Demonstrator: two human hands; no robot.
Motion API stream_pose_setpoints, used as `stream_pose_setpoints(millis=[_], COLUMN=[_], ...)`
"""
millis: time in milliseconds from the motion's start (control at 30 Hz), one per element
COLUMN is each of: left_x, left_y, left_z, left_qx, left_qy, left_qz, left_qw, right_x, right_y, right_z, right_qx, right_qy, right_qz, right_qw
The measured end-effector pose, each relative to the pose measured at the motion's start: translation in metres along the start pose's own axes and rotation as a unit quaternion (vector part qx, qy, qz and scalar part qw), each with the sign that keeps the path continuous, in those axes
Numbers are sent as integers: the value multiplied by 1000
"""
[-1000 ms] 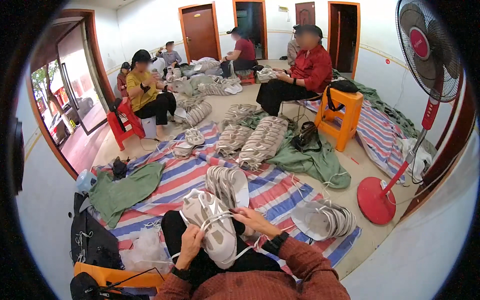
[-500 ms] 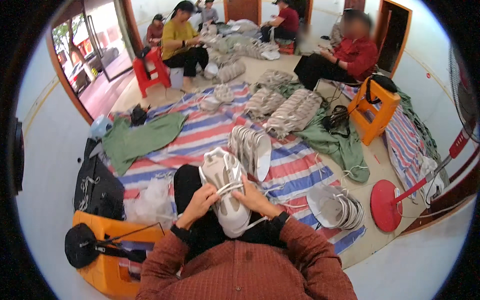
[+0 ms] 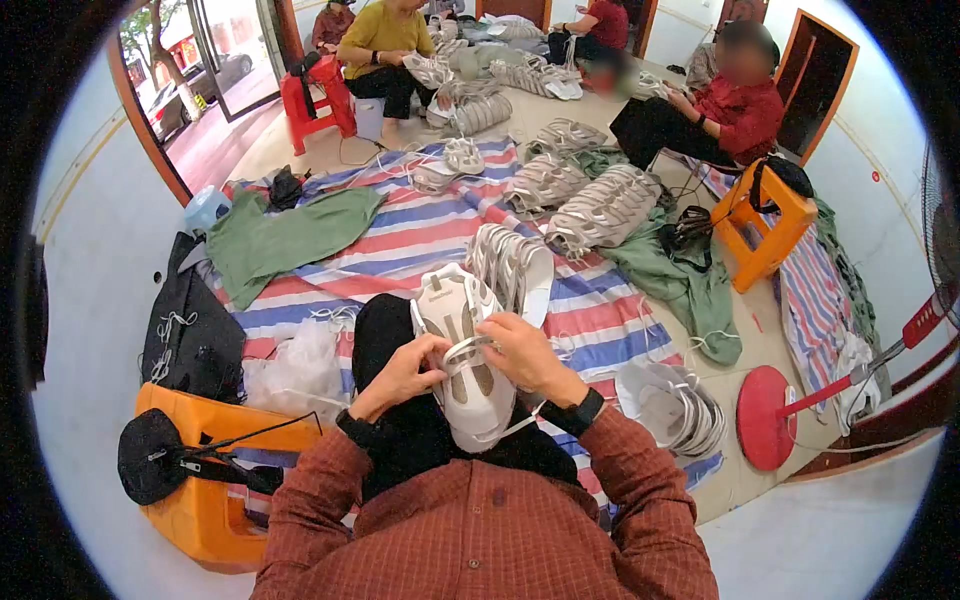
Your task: The recorder is lacing white shoe components as part of a manufacturing process.
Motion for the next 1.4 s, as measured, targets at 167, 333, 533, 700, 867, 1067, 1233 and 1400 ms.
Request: stream_pose_setpoints(millis=[167, 333, 533, 700, 867, 1067, 1233, 1400], left_x=[6, 13, 12, 8, 0, -13, -16, -17], left_y=[-1, -1, -2, -7, -16, -31, -38, -36], left_z=[-1, -3, -1, 1, 3, -3, -10, -11], left_qx=[-4, 6, 7, -11, -18, -30, -23, -9], left_qy=[16, 78, 82, 57, 31, -152, -144, -93], left_qz=[13, 55, 73, 80, 73, 51, 57, 58], left_qw=[1000, 995, 994, 995, 997, 987, 988, 994], right_x=[22, 25, 23, -1, -27, -25, -8, -21], right_y=[-14, -20, -10, -4, -2, 7, 12, 24], right_z=[-19, -19, -2, 9, 12, 6, 0, -2], right_qx=[-26, -58, -36, 70, 108, 209, 216, 221], right_qy=[78, 82, -61, -228, -291, -346, -434, -356], right_qz=[165, 192, 65, -86, -164, -216, -230, -269], right_qw=[983, 976, 995, 967, 936, 889, 844, 867])
Point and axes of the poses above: each hand's wrist, its own y-axis away from the middle knuckle, its own z-axis out of the back of the hand, x = y × z, the point moved 6 cm from there along -y, towards the middle knuckle, and after that the axes turned 2 degrees about -x, right-handed, at the moved point
